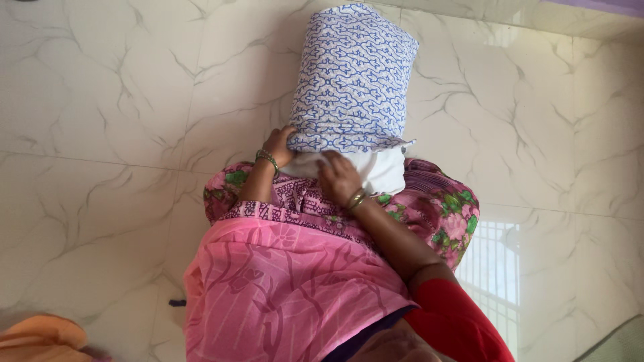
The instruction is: The person removes a green pillowcase from a pillow and then removes a blue patterned pillowcase from another pillow. She then places a pink patterned pillowcase onto the second pillow, smoothing it out.
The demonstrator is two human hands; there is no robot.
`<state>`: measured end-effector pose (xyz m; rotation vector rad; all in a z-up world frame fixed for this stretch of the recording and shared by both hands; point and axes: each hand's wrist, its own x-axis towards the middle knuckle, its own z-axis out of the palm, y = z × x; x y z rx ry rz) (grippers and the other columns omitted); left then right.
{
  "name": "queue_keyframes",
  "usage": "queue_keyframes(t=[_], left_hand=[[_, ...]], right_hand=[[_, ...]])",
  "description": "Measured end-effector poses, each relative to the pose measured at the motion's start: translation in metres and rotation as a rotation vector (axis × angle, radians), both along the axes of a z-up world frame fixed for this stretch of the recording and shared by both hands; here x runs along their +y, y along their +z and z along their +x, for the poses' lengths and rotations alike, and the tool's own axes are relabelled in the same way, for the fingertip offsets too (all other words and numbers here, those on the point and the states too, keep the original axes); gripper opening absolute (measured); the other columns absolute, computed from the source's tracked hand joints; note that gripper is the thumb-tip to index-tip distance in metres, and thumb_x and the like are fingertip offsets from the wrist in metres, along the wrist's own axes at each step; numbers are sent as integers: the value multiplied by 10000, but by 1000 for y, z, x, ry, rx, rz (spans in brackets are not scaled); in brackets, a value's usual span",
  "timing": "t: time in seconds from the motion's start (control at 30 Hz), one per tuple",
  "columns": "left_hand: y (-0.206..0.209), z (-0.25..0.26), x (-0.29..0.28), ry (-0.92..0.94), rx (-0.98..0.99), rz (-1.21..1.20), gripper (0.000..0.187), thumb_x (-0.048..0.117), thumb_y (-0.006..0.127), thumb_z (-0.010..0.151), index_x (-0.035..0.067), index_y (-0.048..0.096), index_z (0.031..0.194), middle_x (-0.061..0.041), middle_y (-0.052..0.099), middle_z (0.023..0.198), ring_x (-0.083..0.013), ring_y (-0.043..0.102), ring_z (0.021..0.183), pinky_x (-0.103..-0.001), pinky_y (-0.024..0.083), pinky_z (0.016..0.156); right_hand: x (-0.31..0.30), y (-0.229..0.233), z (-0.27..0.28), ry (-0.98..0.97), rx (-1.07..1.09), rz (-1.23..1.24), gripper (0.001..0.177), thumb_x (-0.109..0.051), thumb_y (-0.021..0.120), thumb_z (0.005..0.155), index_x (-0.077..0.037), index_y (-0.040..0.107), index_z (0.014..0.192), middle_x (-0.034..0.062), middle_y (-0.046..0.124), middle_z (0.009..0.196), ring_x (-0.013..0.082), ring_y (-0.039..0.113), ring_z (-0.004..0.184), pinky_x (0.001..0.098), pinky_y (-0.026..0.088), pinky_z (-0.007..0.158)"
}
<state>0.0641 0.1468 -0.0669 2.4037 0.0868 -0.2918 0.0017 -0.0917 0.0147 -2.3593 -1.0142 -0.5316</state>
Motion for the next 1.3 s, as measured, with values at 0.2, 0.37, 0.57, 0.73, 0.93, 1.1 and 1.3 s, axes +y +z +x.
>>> queue_keyframes(t=[0.2,0.37,0.57,0.73,0.93,1.1,1.3], left_hand=[[-20,10,-4,119,-174,6,364,125,627,870,156,645,1232,-208,677,1169,-430,628,1099,-506,509,927],[-9,8,-10,161,-245,1,197,150,630,911,122,675,1101,-201,726,1034,-442,659,1011,-536,518,855],[27,10,-30,298,-490,-99,129,148,652,918,96,665,1035,-190,720,1009,-434,667,967,-522,521,796],[35,29,-51,227,-653,-98,167,95,634,869,87,661,1034,-157,711,1023,-401,665,961,-490,526,792],[6,63,-67,305,-741,-39,223,95,607,850,87,654,1067,-140,703,1046,-377,669,947,-472,540,796],[-8,86,-51,437,-603,75,166,119,608,891,115,671,1044,-115,722,1015,-364,681,937,-488,536,783],[-44,105,-39,412,-310,67,189,142,617,924,91,652,1103,-175,711,1010,-405,668,974,-528,521,821]], right_hand=[[46,-3,4,34,151,-350,537,-171,630,835,-25,608,1352,192,577,1368,359,485,1339,488,391,1118],[46,-8,16,-21,183,-411,279,-134,635,847,-96,685,1119,112,623,1223,333,539,1258,480,427,1077],[6,24,16,-133,-81,47,193,-47,631,804,-26,668,992,151,695,1060,313,665,995,428,523,876],[-31,60,3,-282,-133,285,169,86,673,802,-5,644,942,156,696,929,348,656,797,439,519,708],[-49,83,-27,-106,-37,427,245,138,631,757,27,623,975,182,680,928,368,652,820,442,530,710],[-33,75,-43,61,-13,444,216,107,660,742,14,604,929,174,701,905,332,677,794,425,525,685],[-20,57,-20,147,188,37,215,17,744,754,-21,656,947,163,693,983,351,666,933,452,550,816]])
